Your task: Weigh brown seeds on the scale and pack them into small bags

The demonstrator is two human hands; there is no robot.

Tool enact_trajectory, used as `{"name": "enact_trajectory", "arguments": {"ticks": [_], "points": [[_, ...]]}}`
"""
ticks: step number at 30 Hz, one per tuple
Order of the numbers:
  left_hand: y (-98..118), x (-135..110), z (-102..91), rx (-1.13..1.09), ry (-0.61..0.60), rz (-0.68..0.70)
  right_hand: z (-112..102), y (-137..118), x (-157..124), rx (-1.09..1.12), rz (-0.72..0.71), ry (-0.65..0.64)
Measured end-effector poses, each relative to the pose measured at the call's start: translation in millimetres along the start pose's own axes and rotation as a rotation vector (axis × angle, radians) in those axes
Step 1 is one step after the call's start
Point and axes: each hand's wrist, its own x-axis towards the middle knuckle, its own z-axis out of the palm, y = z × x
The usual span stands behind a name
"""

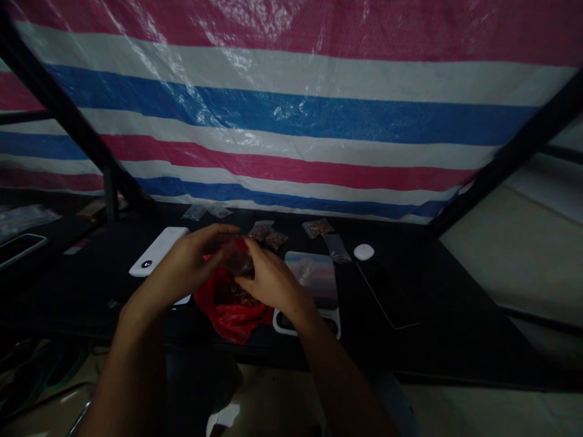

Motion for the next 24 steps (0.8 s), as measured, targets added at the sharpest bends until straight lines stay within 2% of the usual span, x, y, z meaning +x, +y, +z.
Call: {"name": "enact_trajectory", "arguments": {"ticks": [13, 18, 24], "points": [[7.0, 9.0, 4.0, 0.039, 0.083, -0.036, 13.9, 2.1, 1.9, 0.030, -0.008, 0.110], [7.2, 5.1, 1.1, 0.061, 0.056, -0.050, 12.6, 3.0, 1.6, 0.026, -0.036, 0.111], [1.7, 5.4, 1.3, 0.028, 0.087, -0.066, 12.8, -2.7, 3.9, 0.020, -0.040, 0.105]]}}
